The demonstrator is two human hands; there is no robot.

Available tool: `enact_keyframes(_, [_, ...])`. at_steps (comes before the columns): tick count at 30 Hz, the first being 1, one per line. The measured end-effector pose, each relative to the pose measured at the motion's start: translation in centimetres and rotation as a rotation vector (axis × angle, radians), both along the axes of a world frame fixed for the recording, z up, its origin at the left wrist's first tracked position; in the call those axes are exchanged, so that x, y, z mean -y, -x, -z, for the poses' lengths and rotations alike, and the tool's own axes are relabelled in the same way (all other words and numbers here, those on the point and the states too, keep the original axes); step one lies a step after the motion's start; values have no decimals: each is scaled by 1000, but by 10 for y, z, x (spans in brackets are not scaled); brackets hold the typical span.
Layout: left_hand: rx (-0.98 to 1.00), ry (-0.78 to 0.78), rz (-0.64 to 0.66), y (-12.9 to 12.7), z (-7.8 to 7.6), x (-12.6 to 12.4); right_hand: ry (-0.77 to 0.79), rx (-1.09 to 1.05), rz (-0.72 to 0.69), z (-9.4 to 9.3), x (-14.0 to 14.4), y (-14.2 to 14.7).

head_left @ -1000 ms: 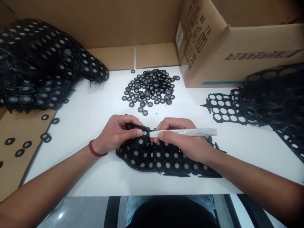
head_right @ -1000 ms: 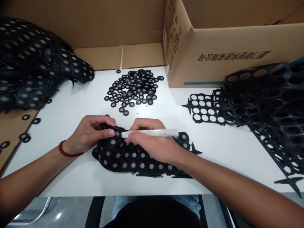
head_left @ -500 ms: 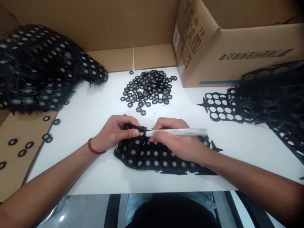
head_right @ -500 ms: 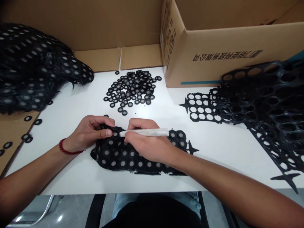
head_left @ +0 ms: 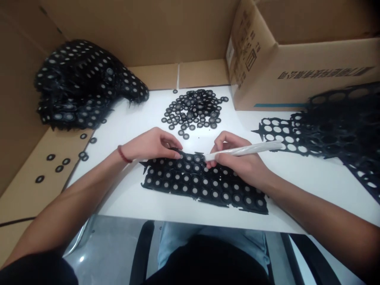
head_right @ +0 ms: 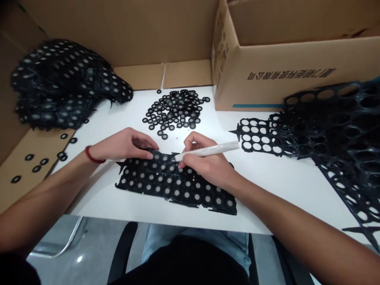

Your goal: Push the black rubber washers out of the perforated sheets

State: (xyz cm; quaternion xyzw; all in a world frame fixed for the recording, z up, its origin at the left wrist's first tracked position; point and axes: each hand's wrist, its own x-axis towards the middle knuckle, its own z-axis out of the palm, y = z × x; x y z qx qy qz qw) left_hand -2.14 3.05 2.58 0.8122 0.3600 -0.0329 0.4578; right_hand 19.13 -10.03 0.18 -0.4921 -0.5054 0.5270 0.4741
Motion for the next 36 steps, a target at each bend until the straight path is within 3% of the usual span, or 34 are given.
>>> enact_keyframes(8, [-17, -88, 59, -16, -1, 5, -13, 79, 25, 2, 13, -6])
enact_keyframes(12, [123, 33, 21, -19, -1, 12, -69, 109, 113, -4, 24, -19])
enact_keyframes(17, [261, 140, -61, -33, 7, 25, -200, 110, 163, -25, 29, -31])
enact_keyframes(23, [322, 61, -44, -35, 21, 39, -140, 185, 107, -24, 20, -18])
enact_keyframes(28, [392, 50, -6, -33, 22, 46, -156, 295, 119, -19, 24, -13])
enact_keyframes(33, [434, 110, 15, -33, 17, 50, -345, 393, 210, -27, 44, -5])
enact_keyframes(36, [473, 157, 22, -31, 16, 49, -390, 478, 274, -23, 42, -5])
